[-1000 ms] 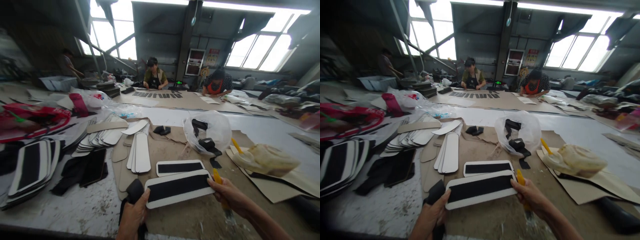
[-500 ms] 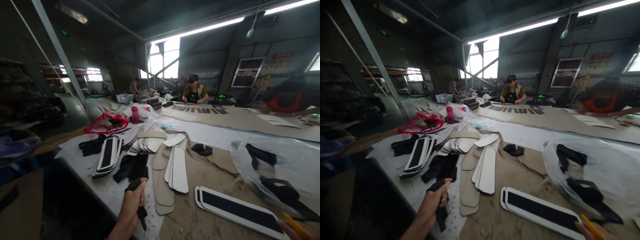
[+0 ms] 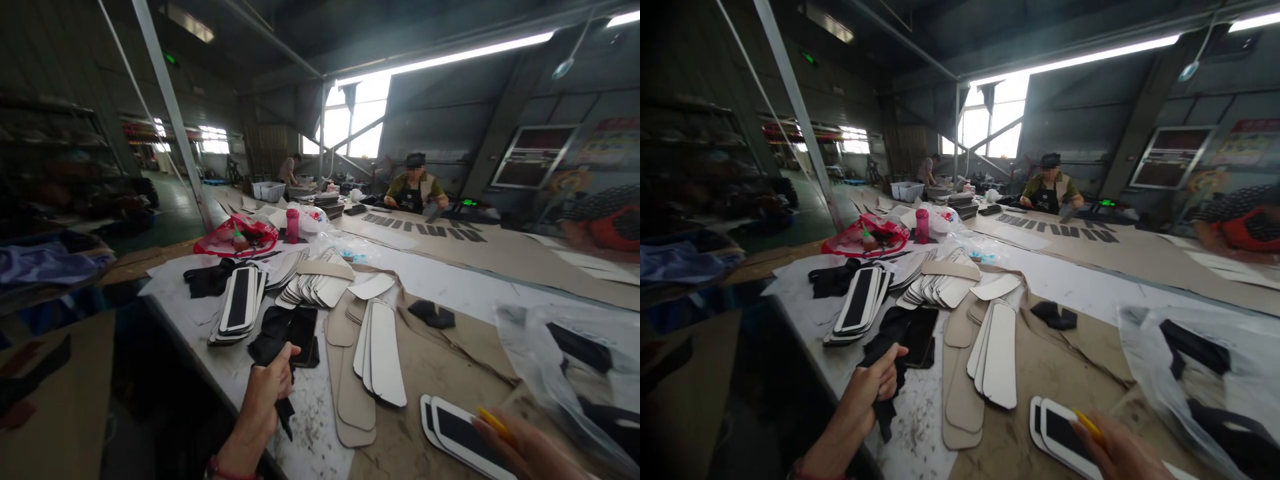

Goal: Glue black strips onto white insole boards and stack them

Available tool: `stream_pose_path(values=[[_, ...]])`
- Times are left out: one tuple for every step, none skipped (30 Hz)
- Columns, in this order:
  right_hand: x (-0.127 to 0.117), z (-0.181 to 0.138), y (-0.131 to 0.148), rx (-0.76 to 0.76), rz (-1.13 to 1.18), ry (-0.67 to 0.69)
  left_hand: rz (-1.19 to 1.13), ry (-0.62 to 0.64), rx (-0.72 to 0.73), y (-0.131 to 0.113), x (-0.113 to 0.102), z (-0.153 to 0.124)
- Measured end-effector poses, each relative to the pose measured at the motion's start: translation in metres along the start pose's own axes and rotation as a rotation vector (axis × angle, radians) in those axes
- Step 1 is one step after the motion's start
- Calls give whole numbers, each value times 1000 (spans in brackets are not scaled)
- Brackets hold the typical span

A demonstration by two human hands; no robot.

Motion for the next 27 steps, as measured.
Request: stream_pose_path(values=[[7, 5, 19, -7, -44, 76, 15, 2, -14, 4, 1, 0], [14, 12, 39, -30, -76, 158, 31, 3, -29, 8, 2, 0], [21, 19, 59, -51, -119, 196, 49, 3, -46, 14, 3, 0], [28, 27, 76, -54, -164, 219, 69, 4, -66, 20, 5, -1], [34, 34, 91, -56, -199, 235, 91, 5, -87, 28, 8, -1], [42, 41, 104, -63, -217, 259, 117, 10, -108, 36, 11, -3], [50, 46, 116, -67, -228, 280, 143, 22, -131, 44, 14, -4], [58, 51, 125, -66, -242, 293, 170, 40, -150, 52, 19, -6], [66, 55, 133, -59, -258, 302, 195, 64, -166, 59, 23, -7], [73, 59, 139, -42, -281, 303, 219, 91, -177, 66, 27, -9], [79, 62, 144, -18, -310, 297, 241, 117, -185, 72, 31, -10], [84, 66, 148, 10, -340, 286, 263, 138, -190, 78, 33, -10], [89, 69, 151, 37, -367, 278, 284, 150, -191, 82, 35, -10], [93, 72, 154, 59, -390, 272, 304, 156, -189, 86, 36, -10], [97, 74, 157, 76, -410, 269, 322, 158, -188, 89, 36, -8], [99, 76, 159, 87, -425, 272, 338, 156, -187, 92, 35, -7], [101, 78, 162, 92, -436, 281, 352, 153, -186, 95, 34, -5], [103, 80, 164, 93, -442, 293, 362, 149, -185, 97, 33, -3], [103, 81, 166, 89, -447, 303, 369, 145, -183, 99, 32, -2], [103, 83, 168, 84, -452, 311, 375, 142, -179, 101, 32, 0], [103, 84, 170, 80, -457, 317, 379, 139, -173, 103, 31, 1], [103, 86, 172, 78, -462, 323, 383, 135, -165, 105, 31, 2], [102, 88, 174, 81, -466, 326, 388, 129, -158, 107, 31, 3], [102, 90, 176, 89, -471, 327, 393, 122, -153, 109, 30, 4], [101, 92, 177, 100, -474, 325, 399, 115, -149, 111, 30, 4], [101, 94, 179, 111, -477, 323, 405, 109, -145, 113, 30, 5], [100, 95, 180, 117, -478, 324, 411, 105, -141, 114, 30, 6]])
Point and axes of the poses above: each hand's wrist, its own z-axis towards the middle knuckle, its own x-axis out of the palm, y = z × x, the point moved 5 cm from there along z, towards the middle knuckle, and after that the axes turned 2 degrees about -x, right-handed, at the moved point
